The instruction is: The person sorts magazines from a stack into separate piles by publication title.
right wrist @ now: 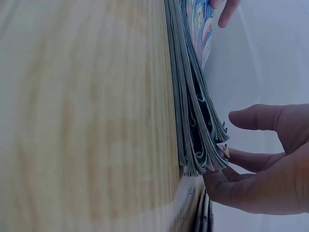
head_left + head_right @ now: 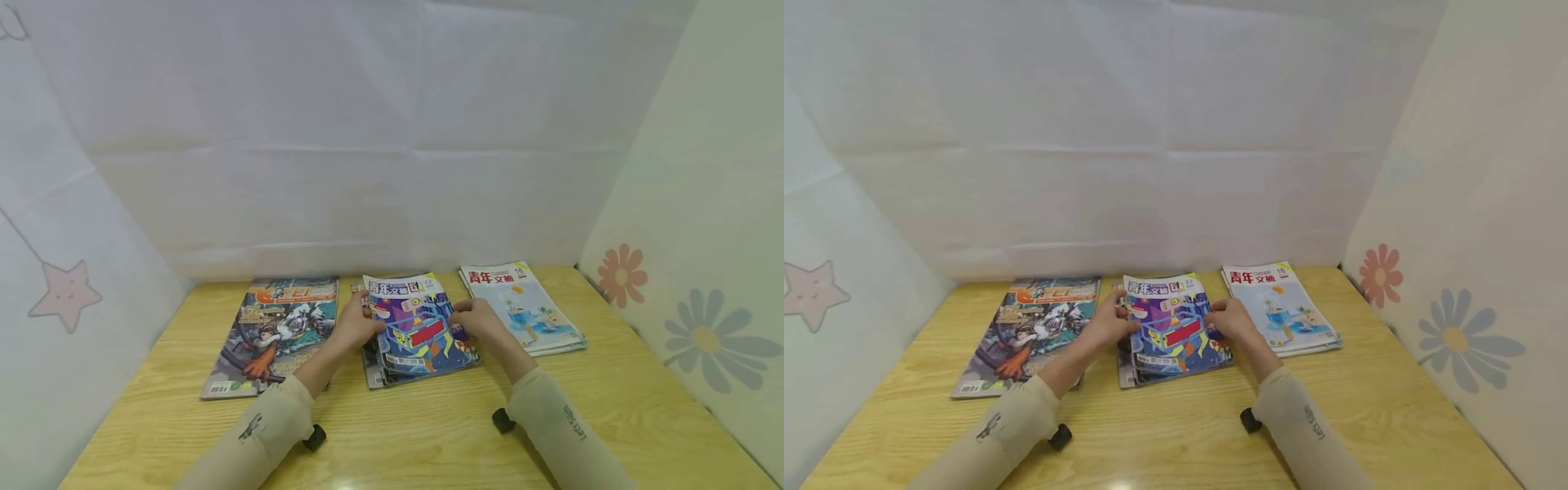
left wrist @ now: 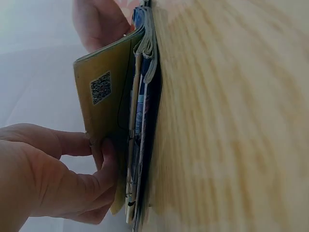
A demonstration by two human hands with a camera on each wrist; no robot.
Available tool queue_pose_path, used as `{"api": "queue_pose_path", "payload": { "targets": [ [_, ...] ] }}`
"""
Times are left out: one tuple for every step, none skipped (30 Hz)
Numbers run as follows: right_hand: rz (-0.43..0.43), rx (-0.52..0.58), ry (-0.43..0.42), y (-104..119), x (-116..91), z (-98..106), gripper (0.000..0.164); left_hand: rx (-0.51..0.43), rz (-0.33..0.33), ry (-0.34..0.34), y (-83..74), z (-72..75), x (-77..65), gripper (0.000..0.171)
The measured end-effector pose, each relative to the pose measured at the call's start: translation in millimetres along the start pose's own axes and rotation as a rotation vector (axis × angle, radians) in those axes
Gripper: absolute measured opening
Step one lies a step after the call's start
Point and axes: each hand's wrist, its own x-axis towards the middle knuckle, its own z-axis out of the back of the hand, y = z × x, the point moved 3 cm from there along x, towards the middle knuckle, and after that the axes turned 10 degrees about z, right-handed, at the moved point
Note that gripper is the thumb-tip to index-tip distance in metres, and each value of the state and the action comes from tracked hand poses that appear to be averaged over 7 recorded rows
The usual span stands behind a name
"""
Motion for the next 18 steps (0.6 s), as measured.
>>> {"api": "queue_pose_path", "payload": {
  "targets": [
    [0.005, -0.009, 0.003, 0, 0, 0, 0.049, -0.02, 0.007, 0.009, 0.4, 1.1, 0.6, 0.086],
    [0.011, -0.021, 0.005, 0, 0, 0, 0.049, -0.043, 0.016, 0.023, 1.5, 2.1, 1.6, 0.087],
    [0.015, -0.032, 0.006, 0, 0, 0, 0.049, -0.067, 0.026, 0.038, 2.5, 3.2, 2.6, 0.087],
    [0.016, -0.041, 0.007, 0, -1, -1, 0.049, -0.091, 0.036, 0.054, 2.9, 4.6, 3.3, 0.087],
    [0.015, -0.043, 0.007, 1, -1, -1, 0.049, -0.117, 0.044, 0.069, 3.2, 5.7, 4.1, 0.086],
    [0.014, -0.046, 0.005, 1, -1, -1, 0.049, -0.14, 0.043, 0.085, 2.5, 6.8, 4.3, 0.086],
    [0.01, -0.047, 0.003, 1, -2, -1, 0.049, -0.168, 0.044, 0.1, 1.5, 7.7, 4.4, 0.085],
    [0.009, -0.05, 0.003, 2, -2, -1, 0.049, -0.189, 0.04, 0.109, 0.0, 9.2, 3.6, 0.084],
    [0.007, -0.052, 0.003, 3, -2, -2, 0.049, -0.214, 0.034, 0.119, -2.3, 10.7, 2.4, 0.082],
    [0.006, -0.054, 0.0, 3, -3, -2, 0.048, -0.23, 0.027, 0.126, -4.8, 12.2, 1.2, 0.08],
    [0.005, -0.053, -0.001, 4, -3, -2, 0.049, -0.25, 0.021, 0.132, -7.0, 13.5, 0.0, 0.079],
    [0.007, -0.059, -0.001, 4, -3, -2, 0.048, -0.261, 0.012, 0.134, -9.5, 14.9, -1.3, 0.077],
    [0.012, -0.062, 0.0, 5, -4, -2, 0.048, -0.276, 0.011, 0.132, -11.4, 16.6, -2.6, 0.077],
    [0.025, -0.065, -0.004, 6, -4, -2, 0.049, -0.283, 0.006, 0.126, -13.5, 18.1, -3.9, 0.077],
    [0.04, -0.065, -0.014, 8, -5, -2, 0.049, -0.284, 0.004, 0.119, -15.5, 19.4, -5.0, 0.077],
    [0.057, -0.061, -0.027, 10, -6, -1, 0.05, -0.278, -0.001, 0.11, -17.4, 20.8, -6.4, 0.077],
    [0.08, -0.058, -0.039, 13, -6, -1, 0.05, -0.278, -0.006, 0.105, -19.2, 22.1, -7.7, 0.077],
    [0.11, -0.057, -0.055, 16, -7, -1, 0.049, -0.271, -0.011, 0.1, -21.1, 23.2, -8.9, 0.078]
  ]
}}
